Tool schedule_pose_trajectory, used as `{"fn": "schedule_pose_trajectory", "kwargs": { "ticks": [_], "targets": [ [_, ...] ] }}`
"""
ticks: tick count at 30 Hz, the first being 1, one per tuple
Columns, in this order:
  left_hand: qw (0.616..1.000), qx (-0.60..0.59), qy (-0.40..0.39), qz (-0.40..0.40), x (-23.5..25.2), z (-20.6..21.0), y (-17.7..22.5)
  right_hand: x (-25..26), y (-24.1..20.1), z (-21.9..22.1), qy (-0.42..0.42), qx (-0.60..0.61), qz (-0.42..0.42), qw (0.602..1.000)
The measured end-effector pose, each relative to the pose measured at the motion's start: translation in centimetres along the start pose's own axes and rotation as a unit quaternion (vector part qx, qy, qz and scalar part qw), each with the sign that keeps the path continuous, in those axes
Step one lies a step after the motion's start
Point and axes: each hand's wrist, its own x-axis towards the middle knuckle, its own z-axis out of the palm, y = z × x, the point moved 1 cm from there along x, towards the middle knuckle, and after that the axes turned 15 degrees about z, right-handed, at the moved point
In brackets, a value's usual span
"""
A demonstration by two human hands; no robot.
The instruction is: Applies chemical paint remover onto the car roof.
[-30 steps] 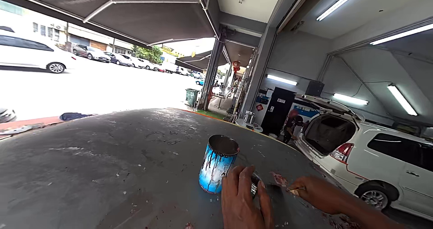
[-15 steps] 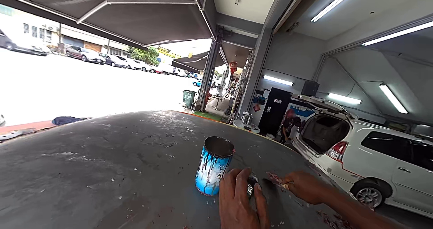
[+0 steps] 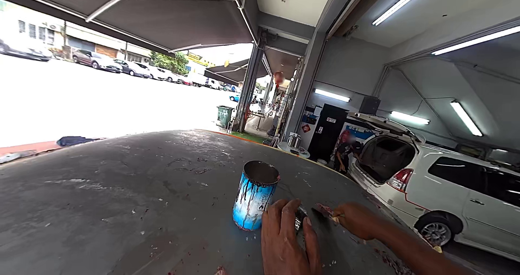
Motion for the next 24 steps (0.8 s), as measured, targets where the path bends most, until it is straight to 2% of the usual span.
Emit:
{"fn": "schedule_pose_trajectory", "kwargs": {
  "ticks": [3, 9, 12, 17, 20, 24],
  "targets": [
    [1.000, -0.003, 0.005, -0.006, 0.4, -0.3, -0.2, -1.2, 0.2, -1.5, -0.018, -0.005, -0.030, 0.999],
    [1.000, -0.004, 0.003, -0.003, 0.1, -0.3, -0.2, 0.7, 0.3, -1.1, -0.014, 0.002, -0.016, 1.000],
    [1.000, -0.005, 0.018, -0.013, 0.9, -0.7, -0.4, -0.7, 1.3, -1.9, -0.031, 0.007, -0.041, 0.999],
    [1.000, 0.012, 0.027, -0.003, 0.4, -0.2, -0.6, -0.5, 0.8, -2.4, -0.041, 0.009, -0.034, 0.999],
    [1.000, 0.001, 0.025, -0.009, 0.8, -0.4, -0.5, -1.9, 1.0, -1.8, -0.028, 0.000, -0.030, 0.999],
    [1.000, 0.002, 0.025, -0.012, 0.5, -0.3, -0.6, -0.3, 0.5, -0.9, -0.014, 0.010, -0.026, 1.000]
  ]
}}
